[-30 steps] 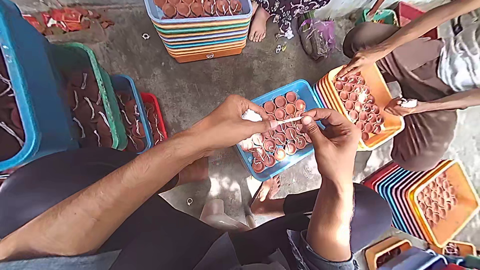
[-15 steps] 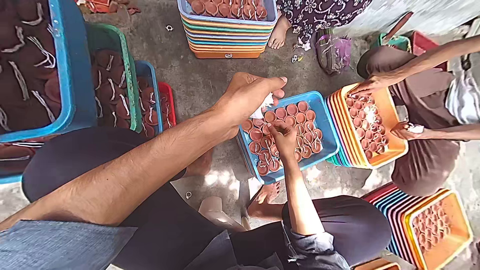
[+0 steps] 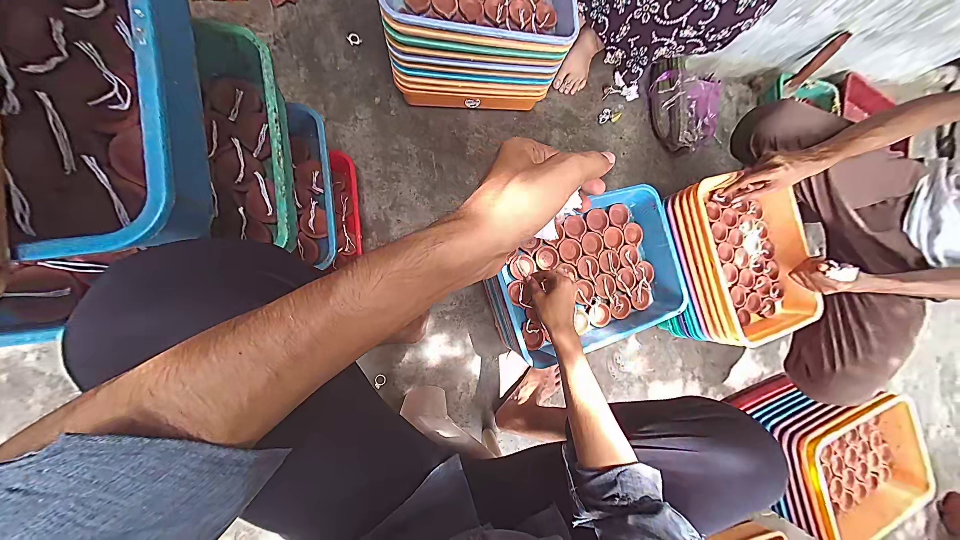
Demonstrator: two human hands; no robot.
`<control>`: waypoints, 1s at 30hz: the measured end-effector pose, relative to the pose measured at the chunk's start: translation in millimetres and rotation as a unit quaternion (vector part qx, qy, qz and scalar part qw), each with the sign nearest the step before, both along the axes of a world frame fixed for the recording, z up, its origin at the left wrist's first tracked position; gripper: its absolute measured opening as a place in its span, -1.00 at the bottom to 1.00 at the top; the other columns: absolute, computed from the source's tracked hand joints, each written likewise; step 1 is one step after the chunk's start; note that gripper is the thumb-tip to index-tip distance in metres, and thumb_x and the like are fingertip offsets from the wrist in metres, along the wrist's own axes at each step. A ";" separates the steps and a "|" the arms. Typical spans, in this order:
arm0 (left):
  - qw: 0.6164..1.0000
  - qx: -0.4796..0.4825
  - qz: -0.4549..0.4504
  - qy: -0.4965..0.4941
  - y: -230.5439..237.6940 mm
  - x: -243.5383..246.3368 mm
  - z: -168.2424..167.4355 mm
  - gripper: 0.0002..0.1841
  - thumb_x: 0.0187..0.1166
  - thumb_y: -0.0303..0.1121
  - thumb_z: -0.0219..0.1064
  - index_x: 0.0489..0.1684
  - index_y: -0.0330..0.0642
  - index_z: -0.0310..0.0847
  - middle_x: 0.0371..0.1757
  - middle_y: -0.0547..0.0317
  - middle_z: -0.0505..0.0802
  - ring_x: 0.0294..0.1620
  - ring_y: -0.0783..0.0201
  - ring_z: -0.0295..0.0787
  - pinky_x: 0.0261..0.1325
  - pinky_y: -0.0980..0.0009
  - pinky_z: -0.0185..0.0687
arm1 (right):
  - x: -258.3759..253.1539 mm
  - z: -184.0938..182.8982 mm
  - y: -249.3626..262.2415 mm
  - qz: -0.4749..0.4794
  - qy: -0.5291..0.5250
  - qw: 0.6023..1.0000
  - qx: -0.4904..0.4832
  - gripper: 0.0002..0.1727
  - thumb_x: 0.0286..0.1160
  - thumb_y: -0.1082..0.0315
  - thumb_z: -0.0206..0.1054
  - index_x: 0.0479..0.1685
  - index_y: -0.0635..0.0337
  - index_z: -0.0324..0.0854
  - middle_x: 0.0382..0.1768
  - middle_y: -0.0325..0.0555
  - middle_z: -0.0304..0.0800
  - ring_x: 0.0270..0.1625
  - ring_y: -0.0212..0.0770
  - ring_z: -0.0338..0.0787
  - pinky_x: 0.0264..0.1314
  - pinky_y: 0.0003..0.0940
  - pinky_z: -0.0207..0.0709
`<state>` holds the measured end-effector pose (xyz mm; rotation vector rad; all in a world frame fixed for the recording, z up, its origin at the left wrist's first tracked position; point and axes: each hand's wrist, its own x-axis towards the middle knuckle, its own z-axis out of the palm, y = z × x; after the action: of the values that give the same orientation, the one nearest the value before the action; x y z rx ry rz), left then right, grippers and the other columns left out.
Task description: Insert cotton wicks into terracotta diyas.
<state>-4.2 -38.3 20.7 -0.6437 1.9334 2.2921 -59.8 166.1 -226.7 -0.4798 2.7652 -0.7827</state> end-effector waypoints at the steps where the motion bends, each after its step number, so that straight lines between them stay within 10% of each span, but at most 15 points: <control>1: 1.000 0.003 -0.001 -0.008 1.6 5.5 2.1 -0.60 0.77 -0.05 0.23 -0.27 -0.13 0.87 -0.38 0.25 0.87 -0.50 0.42 0.68 -0.47 0.50 0.53 | 1.9 1.3 -0.2 -0.004 -0.008 1.000 0.009 -0.79 0.52 0.21 0.45 -0.18 0.16 0.87 -0.24 0.02 0.84 -0.09 0.05 0.82 0.11 0.17 0.65; 6: 0.999 0.003 -0.007 -0.033 6.2 20.3 7.0 -0.55 0.72 0.09 0.21 -0.28 -0.07 0.83 -0.49 0.23 0.77 -0.68 0.39 0.54 -0.66 0.55 0.36 | 3.7 -2.2 2.2 -0.001 0.006 0.999 0.039 -0.75 0.47 0.14 0.50 -0.24 0.16 0.87 -0.23 0.05 0.82 0.00 0.10 0.79 0.16 0.20 0.61; 23: 0.999 0.027 -0.019 0.027 2.1 -3.5 -3.3 -0.47 0.86 0.00 0.04 -0.24 -0.18 0.85 -0.38 0.22 0.84 -0.44 0.39 0.69 -0.39 0.48 0.56 | -6.9 43.2 19.0 0.025 0.015 0.998 0.050 -0.73 0.17 0.22 0.64 -0.16 0.09 0.87 -0.09 0.03 0.87 0.04 0.11 0.82 0.11 0.29 0.62; 30: 0.988 0.052 -0.065 0.129 11.9 5.4 -12.7 -0.41 0.91 -0.03 -0.20 0.04 -0.16 0.81 -0.18 0.11 0.85 -0.33 0.33 0.71 -0.35 0.47 0.60 | -3.7 135.0 16.4 -0.019 0.044 0.945 -0.323 -0.88 0.32 0.44 0.49 -0.20 0.18 0.86 -0.22 -0.17 0.90 -0.27 -0.33 0.82 -0.28 -0.43 0.72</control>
<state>1.2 -26.4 8.0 -0.2117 1.8728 2.4761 -63.5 182.5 -91.8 -0.5788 2.5415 -1.7260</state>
